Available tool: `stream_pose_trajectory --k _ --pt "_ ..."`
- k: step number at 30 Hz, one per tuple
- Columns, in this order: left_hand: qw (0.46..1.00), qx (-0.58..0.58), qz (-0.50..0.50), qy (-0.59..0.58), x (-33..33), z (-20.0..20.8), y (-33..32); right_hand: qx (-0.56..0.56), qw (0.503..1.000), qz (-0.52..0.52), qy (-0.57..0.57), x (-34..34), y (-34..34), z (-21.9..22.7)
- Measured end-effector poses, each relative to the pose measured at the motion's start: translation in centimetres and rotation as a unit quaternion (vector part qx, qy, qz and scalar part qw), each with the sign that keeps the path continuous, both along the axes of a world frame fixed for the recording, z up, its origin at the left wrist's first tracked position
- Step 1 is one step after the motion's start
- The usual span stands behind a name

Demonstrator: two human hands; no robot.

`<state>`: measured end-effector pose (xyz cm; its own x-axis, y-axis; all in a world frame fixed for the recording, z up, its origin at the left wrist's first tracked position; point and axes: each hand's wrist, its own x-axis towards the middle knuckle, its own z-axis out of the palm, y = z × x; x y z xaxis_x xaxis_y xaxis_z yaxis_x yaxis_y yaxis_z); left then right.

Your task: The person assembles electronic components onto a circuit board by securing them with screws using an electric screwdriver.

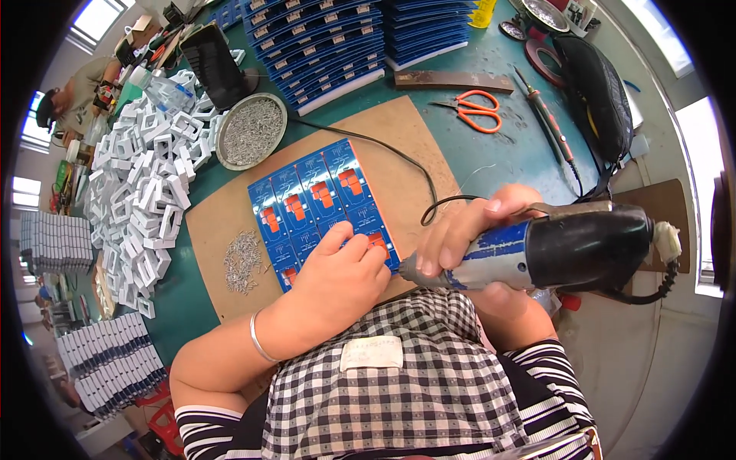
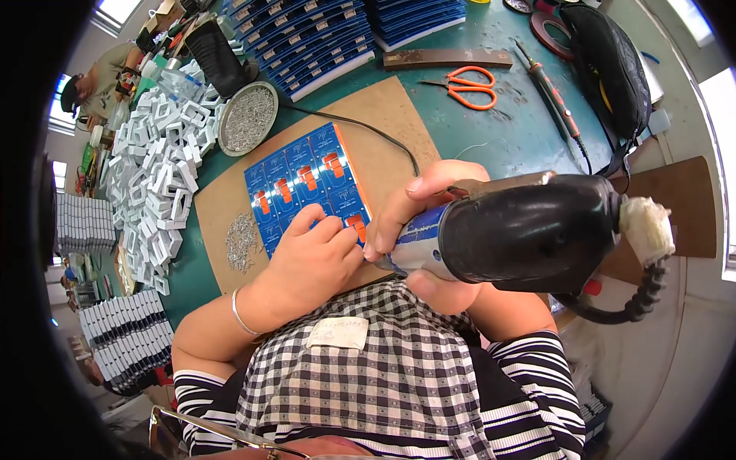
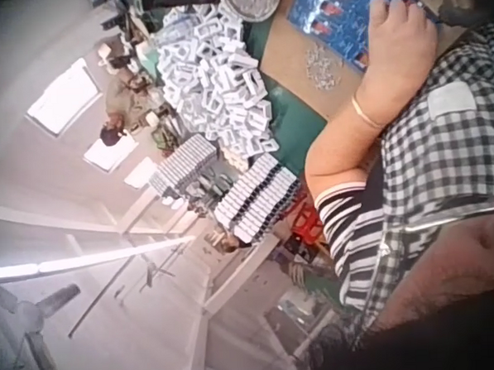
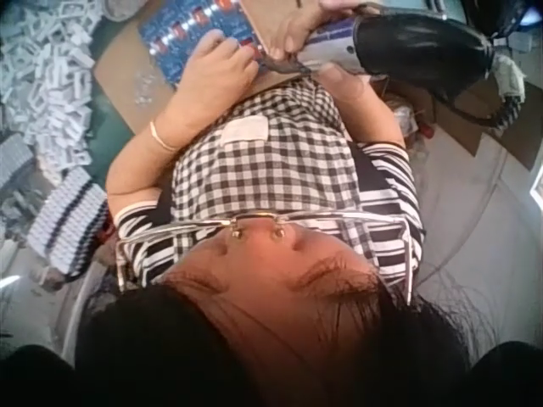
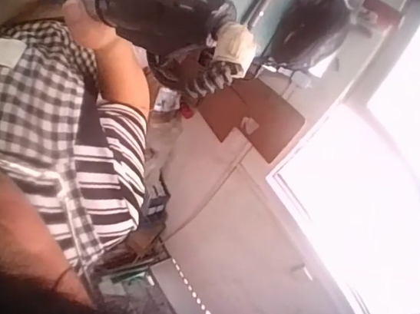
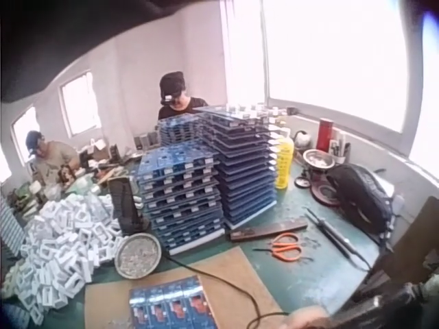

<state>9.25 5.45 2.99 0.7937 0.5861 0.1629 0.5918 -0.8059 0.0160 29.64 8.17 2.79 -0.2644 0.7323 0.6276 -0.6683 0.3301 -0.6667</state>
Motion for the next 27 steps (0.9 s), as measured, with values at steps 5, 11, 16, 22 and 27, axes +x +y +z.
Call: stream_pose_trajectory --k 5,11,16,22,27 --pt "1.000 -0.022 0.006 -0.018 -0.1 -0.4 0.0 0.028 0.999 0.004 -0.022 0.5 0.0 0.2" --pt "0.979 -0.068 0.090 -0.171 -2.1 -3.1 -1.7 0.075 0.995 0.007 -0.062 -0.4 0.3 0.3" --pt "0.963 -0.089 0.100 -0.233 -2.1 -3.8 -1.8 0.060 0.996 0.011 -0.063 -1.6 -0.1 0.4" --pt "0.955 -0.096 0.102 -0.263 -2.4 -4.0 -1.8 0.060 0.995 0.024 -0.080 -2.3 -0.2 0.4" --pt "0.951 -0.087 0.102 -0.279 -2.4 -4.1 -1.7 0.050 0.985 -0.018 -0.163 -3.1 -1.3 1.6"
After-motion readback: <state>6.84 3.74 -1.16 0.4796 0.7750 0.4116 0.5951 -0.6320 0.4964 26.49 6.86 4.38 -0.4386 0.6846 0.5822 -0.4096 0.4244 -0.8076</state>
